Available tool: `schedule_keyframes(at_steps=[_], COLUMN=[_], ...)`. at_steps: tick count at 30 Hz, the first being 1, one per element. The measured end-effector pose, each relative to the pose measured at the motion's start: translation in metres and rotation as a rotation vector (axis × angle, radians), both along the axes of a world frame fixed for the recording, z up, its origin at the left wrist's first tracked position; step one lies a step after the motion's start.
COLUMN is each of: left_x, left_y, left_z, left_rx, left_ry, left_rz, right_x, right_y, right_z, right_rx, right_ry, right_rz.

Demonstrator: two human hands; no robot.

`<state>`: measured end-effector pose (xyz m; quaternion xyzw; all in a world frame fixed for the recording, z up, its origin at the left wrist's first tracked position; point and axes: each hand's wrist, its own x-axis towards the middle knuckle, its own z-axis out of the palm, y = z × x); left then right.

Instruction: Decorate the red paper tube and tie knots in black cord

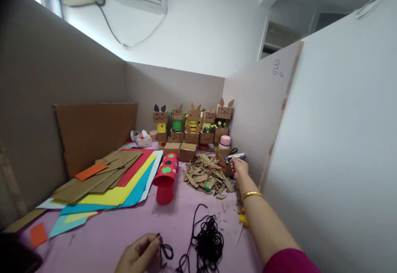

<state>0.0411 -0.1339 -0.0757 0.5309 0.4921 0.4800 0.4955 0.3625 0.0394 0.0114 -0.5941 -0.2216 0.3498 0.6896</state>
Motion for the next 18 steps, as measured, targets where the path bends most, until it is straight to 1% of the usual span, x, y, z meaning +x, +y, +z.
schedule_keyframes(at_steps=[3, 6, 7, 9, 11, 14, 16, 18], left_x=[-0.001, -0.003, -0.004, -0.005, -0.005, 0.0, 0.005, 0.009], left_y=[-0.003, -0.003, -0.003, -0.004, -0.008, -0.02, -0.033, -0.046], left_z=[0.003, 0.008, 0.009, 0.012, 0.014, 0.014, 0.013, 0.013], left_rx=[-0.033, -0.038, -0.041, -0.049, -0.058, -0.086, -0.121, -0.179], left_ry=[-0.029, -0.077, -0.097, -0.133, -0.178, -0.253, -0.318, -0.428], left_rz=[-0.02, 0.019, 0.034, 0.053, 0.058, 0.028, -0.044, -0.176], right_x=[-0.001, -0.01, -0.017, -0.037, -0.064, -0.113, -0.143, -0.167], right_y=[-0.011, -0.044, -0.06, -0.098, -0.141, -0.201, -0.233, -0.256], right_z=[0.011, 0.02, 0.02, 0.017, 0.004, -0.029, -0.056, -0.08], right_rx=[0.146, 0.318, 0.366, 0.412, 0.412, 0.355, 0.285, 0.162], right_ry=[0.007, 0.027, 0.04, 0.085, 0.136, 0.17, 0.159, 0.13], right_rz=[-0.061, -0.076, -0.042, 0.098, 0.266, 0.426, 0.519, 0.64])
